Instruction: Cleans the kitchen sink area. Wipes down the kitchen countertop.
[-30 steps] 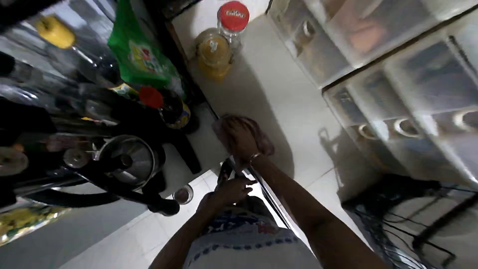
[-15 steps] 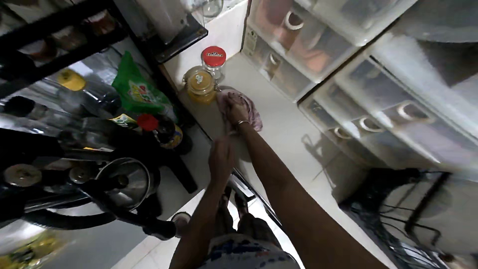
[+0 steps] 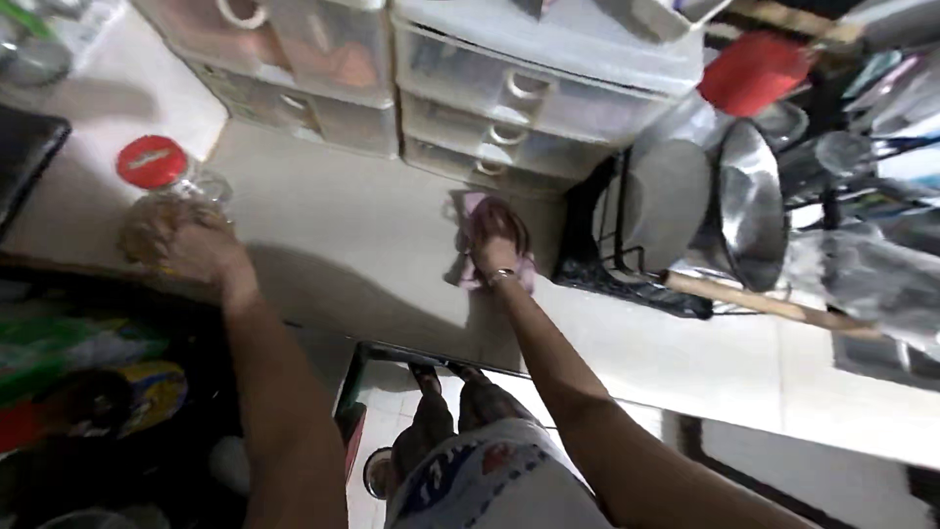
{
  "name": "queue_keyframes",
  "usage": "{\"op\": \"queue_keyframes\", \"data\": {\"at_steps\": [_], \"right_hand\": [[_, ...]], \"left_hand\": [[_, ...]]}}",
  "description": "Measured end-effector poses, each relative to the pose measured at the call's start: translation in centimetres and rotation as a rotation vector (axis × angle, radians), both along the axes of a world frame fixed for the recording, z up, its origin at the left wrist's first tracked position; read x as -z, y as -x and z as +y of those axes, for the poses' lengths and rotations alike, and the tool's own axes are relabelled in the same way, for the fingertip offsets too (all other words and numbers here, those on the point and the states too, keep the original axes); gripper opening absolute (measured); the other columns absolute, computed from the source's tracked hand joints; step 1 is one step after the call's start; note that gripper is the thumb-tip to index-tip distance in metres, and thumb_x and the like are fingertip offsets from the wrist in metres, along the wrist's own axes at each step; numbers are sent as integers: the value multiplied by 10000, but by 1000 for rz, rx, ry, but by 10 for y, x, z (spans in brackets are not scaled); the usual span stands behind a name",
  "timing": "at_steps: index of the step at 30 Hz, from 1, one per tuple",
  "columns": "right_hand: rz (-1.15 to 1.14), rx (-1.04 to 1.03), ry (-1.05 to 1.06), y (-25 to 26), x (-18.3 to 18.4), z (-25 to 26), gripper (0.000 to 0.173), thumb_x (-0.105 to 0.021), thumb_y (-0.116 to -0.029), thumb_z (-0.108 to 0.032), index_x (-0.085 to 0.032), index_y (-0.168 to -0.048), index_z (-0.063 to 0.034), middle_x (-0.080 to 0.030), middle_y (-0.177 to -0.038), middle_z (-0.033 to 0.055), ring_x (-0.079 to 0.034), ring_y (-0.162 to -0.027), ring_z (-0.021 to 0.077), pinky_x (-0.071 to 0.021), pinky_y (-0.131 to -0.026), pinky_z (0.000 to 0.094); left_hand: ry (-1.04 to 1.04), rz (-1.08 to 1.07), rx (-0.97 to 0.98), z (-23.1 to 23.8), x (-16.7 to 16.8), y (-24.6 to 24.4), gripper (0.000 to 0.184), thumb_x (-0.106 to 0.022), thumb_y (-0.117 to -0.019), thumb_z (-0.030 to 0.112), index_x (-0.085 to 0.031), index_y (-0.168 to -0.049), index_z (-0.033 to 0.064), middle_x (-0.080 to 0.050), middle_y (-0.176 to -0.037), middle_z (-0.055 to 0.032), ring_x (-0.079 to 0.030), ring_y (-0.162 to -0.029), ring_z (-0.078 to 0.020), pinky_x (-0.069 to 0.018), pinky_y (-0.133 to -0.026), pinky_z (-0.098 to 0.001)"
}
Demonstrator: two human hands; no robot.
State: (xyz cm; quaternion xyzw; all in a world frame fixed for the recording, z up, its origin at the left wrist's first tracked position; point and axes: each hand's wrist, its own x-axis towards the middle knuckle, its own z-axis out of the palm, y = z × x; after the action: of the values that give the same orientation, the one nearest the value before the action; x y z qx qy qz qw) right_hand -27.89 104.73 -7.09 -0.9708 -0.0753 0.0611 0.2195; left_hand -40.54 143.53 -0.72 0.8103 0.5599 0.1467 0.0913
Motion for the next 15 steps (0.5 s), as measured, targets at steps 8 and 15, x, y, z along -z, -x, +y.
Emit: {"op": "queue_keyframes", "data": {"at_steps": [8,15], "right_hand": [[210,401,39,-24,-16,-37,603,-536,-1030,-232,-382,-1569,-9,-400,-1604,231,-406,-1477,390,-388,-1158,593],[2,54,12,53,8,-80,627,-496,-1023,-537,-608,-1422,-66,-619,-1396,235,-587,-1308,415,-446,-1100,618]], "left_hand": [[154,-49,-143,-63,-77,20,522,-402,-1097,170,-335,-1565,-50,-305,-1653,-227,-263,-1549,-355,-166,-1271,-459],[95,-494,111,-62,-45,-10,656,-674,-1004,305,-434,-1506,-43,-542,-1449,-294,-532,-1363,-402,-413,-1161,-507]]}}
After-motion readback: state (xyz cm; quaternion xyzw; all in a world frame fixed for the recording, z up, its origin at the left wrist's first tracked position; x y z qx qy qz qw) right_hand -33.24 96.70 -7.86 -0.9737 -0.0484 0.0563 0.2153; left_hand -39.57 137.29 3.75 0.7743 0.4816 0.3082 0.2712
